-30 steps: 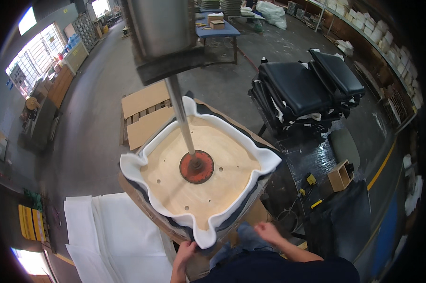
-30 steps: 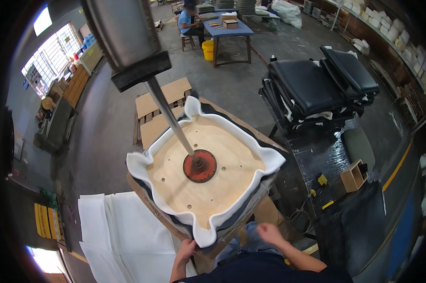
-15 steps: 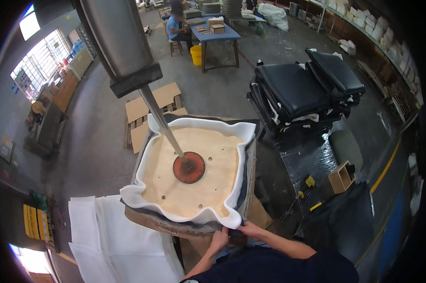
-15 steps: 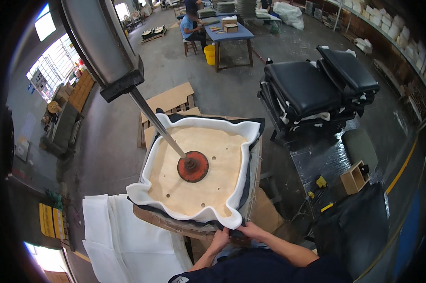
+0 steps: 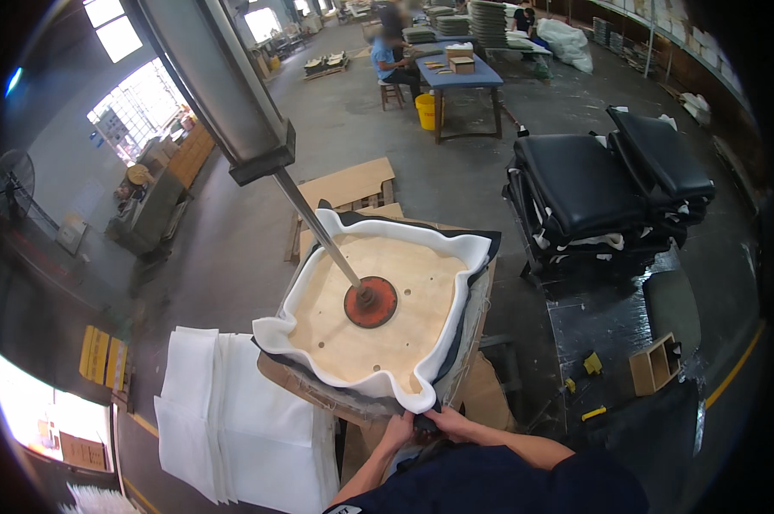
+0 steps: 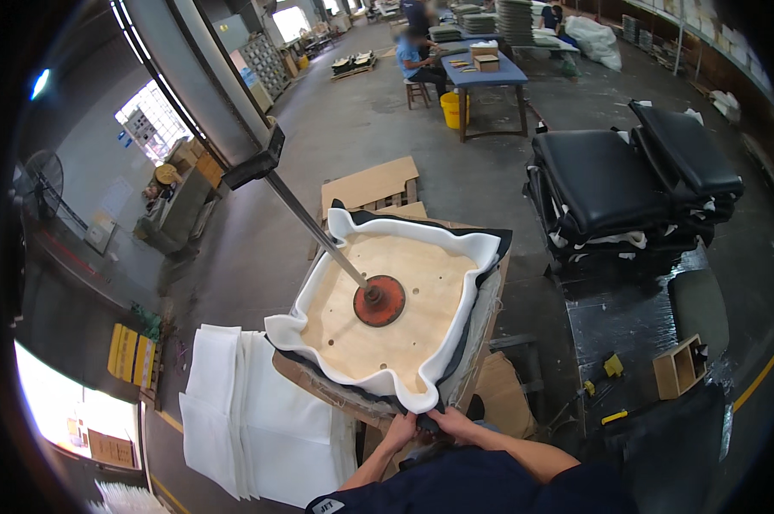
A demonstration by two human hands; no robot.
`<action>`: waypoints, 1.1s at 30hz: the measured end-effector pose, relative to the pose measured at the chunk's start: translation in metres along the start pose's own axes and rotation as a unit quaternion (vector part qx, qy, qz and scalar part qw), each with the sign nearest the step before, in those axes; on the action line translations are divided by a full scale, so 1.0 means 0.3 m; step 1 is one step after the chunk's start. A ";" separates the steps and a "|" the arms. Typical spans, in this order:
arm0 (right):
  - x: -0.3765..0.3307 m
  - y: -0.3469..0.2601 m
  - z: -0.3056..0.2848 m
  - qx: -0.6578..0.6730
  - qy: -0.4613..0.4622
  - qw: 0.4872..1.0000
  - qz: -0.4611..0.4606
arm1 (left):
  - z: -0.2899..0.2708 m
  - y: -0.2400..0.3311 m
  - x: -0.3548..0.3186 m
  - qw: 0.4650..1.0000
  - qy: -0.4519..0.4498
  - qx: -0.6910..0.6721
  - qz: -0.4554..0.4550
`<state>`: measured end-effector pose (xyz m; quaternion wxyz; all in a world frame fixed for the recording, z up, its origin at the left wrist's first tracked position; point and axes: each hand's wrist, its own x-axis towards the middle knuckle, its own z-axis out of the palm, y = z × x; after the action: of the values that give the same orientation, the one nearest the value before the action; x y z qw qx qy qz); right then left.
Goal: The person places a white fabric layer over a wooden seat base, then uses a pneumatic staple gun to secure the fabric around the edges. The person finishes by lifting the assembled seat and placing it on a nearby stack.
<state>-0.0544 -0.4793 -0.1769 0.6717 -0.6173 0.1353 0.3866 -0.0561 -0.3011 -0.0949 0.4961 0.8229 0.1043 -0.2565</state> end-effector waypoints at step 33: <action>-0.136 -0.235 -0.138 -0.096 -0.218 0.970 0.041 | 0.137 -0.071 0.030 0.975 0.050 -0.184 -0.118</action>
<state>-0.0208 -0.5279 -0.1073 0.6063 -0.5736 -0.0268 0.5501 -0.0707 -0.3273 -0.1312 0.5996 0.7110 0.2707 -0.2485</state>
